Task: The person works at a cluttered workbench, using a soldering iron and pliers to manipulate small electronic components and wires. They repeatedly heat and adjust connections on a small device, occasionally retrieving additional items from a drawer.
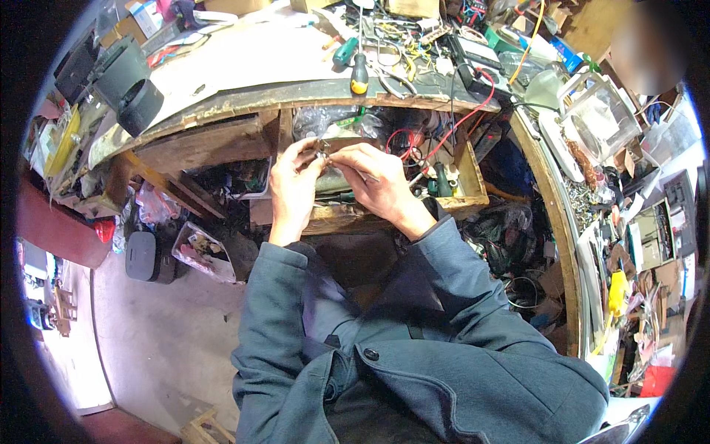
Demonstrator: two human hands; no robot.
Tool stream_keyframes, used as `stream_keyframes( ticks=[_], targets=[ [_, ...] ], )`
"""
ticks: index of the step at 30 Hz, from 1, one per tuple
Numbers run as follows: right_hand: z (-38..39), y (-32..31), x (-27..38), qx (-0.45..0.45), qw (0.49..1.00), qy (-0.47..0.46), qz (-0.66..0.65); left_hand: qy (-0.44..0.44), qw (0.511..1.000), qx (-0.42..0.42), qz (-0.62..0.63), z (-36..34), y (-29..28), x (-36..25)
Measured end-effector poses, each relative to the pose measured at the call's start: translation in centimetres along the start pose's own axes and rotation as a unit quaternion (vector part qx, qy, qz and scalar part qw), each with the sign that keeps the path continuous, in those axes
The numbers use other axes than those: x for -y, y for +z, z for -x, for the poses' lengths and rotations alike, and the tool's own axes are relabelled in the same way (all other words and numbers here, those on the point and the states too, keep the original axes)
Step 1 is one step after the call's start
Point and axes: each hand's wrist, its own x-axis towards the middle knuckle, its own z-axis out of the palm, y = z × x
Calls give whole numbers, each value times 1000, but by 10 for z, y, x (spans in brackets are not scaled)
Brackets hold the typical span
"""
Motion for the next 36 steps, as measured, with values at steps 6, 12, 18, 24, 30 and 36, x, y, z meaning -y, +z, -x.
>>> stream_keyframes(
  ticks=[6, 12, 18, 24, 30, 36],
  targets=[
    [1, 4, 5, 16, 999, -8, 29, -38, 998, 16, 49, -1, -1, -4],
    [3, 4, 4, 33, 998, -27, 51, -22, 1000, 17, -6, 1, 3, -7],
    [6, 7, 6, 63, 993, -45, 88, 17, 998, -4, -60, 1, 0, 3],
    [6, 6, 8, 76, 990, -51, 103, 32, 995, -9, -96, 2, 1, 0],
    [6, 9, 7, 74, 990, -66, 105, 47, 996, -3, -80, 2, -1, 4],
    [6, 8, 6, 70, 990, -63, 106, 42, 997, 4, -70, 3, 1, -1]
  ],
)
